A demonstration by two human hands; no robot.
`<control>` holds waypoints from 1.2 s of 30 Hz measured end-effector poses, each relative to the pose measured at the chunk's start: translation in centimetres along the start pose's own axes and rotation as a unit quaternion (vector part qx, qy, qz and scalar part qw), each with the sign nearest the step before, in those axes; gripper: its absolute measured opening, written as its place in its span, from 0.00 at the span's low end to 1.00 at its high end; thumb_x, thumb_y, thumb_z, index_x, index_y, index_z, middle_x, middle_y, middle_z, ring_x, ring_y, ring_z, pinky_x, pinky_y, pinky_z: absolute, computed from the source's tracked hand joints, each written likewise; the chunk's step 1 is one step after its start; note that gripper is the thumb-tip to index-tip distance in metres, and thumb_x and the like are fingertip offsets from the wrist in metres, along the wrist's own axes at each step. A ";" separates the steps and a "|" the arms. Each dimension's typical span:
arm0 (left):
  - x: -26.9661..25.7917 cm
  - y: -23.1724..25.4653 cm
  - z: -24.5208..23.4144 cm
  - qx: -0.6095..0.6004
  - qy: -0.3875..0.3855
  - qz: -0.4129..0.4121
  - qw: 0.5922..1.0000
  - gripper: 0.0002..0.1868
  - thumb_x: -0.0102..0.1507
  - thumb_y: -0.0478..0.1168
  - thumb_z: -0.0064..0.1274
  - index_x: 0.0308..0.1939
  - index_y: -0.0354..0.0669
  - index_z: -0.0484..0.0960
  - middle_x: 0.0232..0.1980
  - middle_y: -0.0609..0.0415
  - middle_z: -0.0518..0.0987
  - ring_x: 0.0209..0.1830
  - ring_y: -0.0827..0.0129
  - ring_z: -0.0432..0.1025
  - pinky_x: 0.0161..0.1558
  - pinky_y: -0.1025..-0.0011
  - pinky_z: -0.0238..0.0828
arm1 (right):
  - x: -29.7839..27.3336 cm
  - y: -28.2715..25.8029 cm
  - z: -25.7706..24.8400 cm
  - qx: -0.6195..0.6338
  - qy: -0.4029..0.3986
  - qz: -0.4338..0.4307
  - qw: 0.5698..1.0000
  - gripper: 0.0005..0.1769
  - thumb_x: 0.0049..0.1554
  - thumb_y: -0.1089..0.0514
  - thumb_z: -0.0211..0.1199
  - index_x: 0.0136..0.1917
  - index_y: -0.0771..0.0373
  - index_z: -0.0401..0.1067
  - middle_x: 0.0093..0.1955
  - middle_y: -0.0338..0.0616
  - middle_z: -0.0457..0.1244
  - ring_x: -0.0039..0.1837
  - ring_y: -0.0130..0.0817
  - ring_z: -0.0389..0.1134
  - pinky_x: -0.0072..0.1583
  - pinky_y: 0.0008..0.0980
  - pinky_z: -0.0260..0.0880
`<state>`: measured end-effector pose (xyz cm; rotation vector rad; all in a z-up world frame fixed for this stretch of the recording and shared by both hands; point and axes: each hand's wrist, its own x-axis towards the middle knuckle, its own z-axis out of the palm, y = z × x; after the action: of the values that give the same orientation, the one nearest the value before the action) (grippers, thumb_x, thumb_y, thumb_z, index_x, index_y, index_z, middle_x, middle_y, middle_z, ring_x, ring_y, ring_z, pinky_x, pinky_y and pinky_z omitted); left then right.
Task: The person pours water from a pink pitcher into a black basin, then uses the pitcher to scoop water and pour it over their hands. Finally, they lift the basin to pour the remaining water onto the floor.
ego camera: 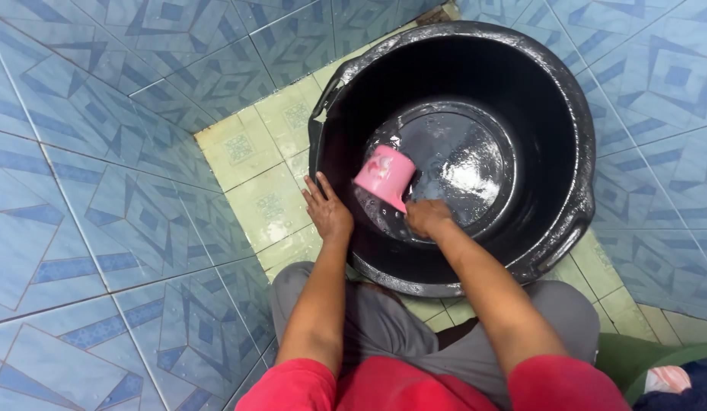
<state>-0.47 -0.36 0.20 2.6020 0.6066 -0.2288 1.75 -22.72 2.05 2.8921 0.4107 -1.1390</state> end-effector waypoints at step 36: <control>-1.8 2.3 -2.7 0.008 -0.014 -0.016 1.000 0.50 0.66 0.55 0.50 0.82 0.49 0.37 0.84 0.47 0.30 0.84 0.43 0.33 0.75 0.42 0.43 | -0.2 -15.9 -11.1 0.120 0.342 -0.109 0.926 0.17 0.60 0.50 0.61 0.46 0.68 0.67 0.38 0.63 0.69 0.39 0.57 0.73 0.41 0.51 0.73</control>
<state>-0.87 -1.64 3.98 2.6023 0.6386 -0.2817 5.11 -6.32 11.78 3.4671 0.6450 -0.1338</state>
